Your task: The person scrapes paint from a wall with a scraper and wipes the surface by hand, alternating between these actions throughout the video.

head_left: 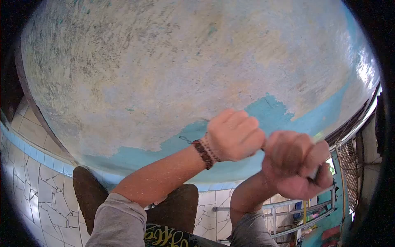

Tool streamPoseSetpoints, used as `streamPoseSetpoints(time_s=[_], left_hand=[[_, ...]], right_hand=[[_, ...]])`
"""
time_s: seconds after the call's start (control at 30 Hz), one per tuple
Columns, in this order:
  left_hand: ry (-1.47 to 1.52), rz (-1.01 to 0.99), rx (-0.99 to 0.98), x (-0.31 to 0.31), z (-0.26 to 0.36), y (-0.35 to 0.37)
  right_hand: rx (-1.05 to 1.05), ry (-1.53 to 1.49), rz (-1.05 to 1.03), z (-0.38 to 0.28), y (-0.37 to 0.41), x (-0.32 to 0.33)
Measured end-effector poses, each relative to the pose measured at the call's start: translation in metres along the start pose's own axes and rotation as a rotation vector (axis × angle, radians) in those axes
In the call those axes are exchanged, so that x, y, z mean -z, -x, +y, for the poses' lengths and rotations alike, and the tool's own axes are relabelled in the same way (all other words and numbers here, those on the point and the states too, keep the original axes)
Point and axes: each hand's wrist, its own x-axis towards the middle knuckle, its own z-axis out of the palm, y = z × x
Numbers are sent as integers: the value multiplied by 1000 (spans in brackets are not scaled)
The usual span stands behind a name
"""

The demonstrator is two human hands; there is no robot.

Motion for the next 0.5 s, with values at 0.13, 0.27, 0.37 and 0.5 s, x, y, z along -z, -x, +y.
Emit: streamPoseSetpoints(time_s=[0.13,0.27,0.37,0.5], left_hand=[[-12,2,19,5,-4,9],[-10,-86,-21,8,-3,13],[9,28,-23,-3,-3,0],[22,-101,49,18,-3,23]], right_hand=[[-22,44,-65,8,-2,0],[-33,56,-32,10,3,-5],[1,-6,-9,3,-1,-6],[-61,25,2,21,10,-2]])
